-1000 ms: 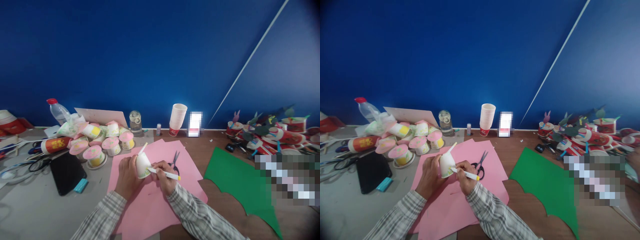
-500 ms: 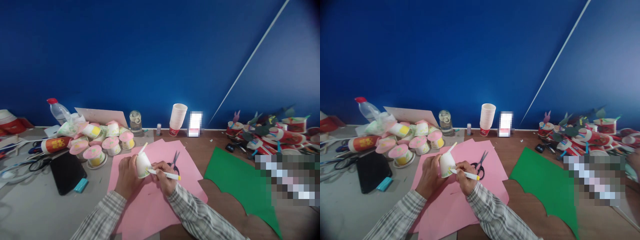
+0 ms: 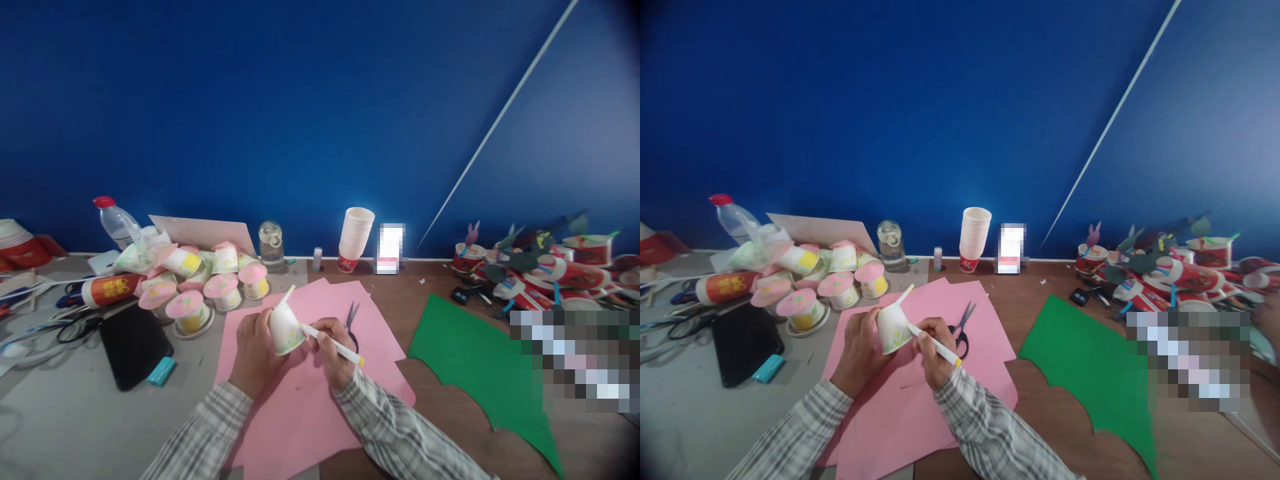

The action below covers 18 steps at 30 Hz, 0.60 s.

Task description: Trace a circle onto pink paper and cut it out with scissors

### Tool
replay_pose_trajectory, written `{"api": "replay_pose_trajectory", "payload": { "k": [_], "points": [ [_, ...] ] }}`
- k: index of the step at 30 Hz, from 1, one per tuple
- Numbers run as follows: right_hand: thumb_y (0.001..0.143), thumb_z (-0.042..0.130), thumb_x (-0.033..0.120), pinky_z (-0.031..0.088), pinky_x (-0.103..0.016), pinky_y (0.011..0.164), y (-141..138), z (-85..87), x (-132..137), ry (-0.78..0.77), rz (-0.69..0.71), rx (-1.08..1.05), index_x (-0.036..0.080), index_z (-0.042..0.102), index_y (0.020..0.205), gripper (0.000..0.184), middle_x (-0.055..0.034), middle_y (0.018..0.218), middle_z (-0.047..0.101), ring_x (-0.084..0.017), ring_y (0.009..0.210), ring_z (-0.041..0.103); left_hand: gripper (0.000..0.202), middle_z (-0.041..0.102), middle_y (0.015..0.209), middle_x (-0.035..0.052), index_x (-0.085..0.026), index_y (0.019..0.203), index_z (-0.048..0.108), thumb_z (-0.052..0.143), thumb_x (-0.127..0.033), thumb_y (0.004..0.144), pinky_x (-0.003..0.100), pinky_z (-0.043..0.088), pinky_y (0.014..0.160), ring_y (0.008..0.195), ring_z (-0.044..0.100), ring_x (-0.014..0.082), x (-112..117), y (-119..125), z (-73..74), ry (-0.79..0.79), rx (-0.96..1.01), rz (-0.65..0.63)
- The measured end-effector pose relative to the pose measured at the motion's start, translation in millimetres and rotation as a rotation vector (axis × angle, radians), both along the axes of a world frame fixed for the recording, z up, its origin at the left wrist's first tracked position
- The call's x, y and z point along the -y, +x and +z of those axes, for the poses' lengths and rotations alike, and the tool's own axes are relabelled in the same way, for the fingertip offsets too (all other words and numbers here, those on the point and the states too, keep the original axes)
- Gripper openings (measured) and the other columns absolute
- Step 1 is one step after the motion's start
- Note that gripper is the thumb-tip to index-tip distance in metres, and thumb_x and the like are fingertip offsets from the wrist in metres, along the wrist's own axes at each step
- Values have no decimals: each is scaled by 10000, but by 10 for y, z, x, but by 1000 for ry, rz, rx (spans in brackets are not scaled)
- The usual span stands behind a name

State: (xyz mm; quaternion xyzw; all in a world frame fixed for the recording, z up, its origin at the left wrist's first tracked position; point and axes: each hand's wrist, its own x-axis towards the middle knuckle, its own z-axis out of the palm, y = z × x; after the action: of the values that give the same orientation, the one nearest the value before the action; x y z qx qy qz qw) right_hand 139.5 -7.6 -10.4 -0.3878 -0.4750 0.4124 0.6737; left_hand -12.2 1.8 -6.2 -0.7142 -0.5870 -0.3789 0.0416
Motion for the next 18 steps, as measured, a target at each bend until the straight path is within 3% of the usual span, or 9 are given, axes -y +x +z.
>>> {"api": "replay_pose_trajectory", "payload": {
  "k": [4, 6, 8, 10, 12, 18],
  "points": [
    [732, 548, 345, 428, -232, 396, -16, -26, -57, 34, -126, 3, 203, 588, 971, 280, -23, 704, 629, -149, 467, 540, 782, 500, 952, 99, -174, 1131, 376, 634, -553, 497, 535, 434, 801, 925, 468, 318, 4, -21, 9, -43, 63, -19],
    [762, 516, 352, 406, -226, 367, -13, -46, -71, 11, -110, 36, 207, 559, 1045, 321, 9, 611, 605, -137, 403, 499, 800, 489, 966, 96, -176, 1143, 363, 630, -566, 497, 544, 425, 821, 934, 462, 316, 4, -25, 13, -50, 83, -25],
    [786, 488, 323, 401, -225, 369, -11, -60, -72, 4, -101, 103, 202, 564, 1033, 286, 58, 460, 528, -133, 353, 463, 803, 486, 962, 95, -168, 1143, 362, 630, -569, 500, 541, 424, 828, 931, 460, 311, 0, -25, 17, -40, 92, -30],
    [784, 480, 266, 431, -236, 414, -19, -67, -70, 30, -116, 153, 207, 575, 968, 215, 68, 442, 501, -138, 373, 482, 802, 489, 950, 96, -160, 1134, 370, 632, -572, 497, 542, 427, 819, 922, 460, 310, -7, -25, 23, -21, 93, -30],
    [761, 475, 203, 458, -254, 468, -36, -75, -78, 72, -139, 166, 223, 554, 929, 187, 47, 538, 538, -146, 440, 520, 803, 491, 947, 98, -158, 1131, 375, 633, -574, 495, 547, 426, 812, 919, 457, 312, -11, -26, 30, -21, 101, -32],
    [665, 457, 70, 473, -292, 577, -51, -146, -112, 157, -168, 324, 241, 495, 998, 376, -8, 797, 535, -176, 637, 556, 779, 462, 922, 75, -185, 1155, 362, 631, -552, 524, 531, 432, 793, 909, 446, 303, 8, -52, 28, -119, 224, -70]
  ]
}}
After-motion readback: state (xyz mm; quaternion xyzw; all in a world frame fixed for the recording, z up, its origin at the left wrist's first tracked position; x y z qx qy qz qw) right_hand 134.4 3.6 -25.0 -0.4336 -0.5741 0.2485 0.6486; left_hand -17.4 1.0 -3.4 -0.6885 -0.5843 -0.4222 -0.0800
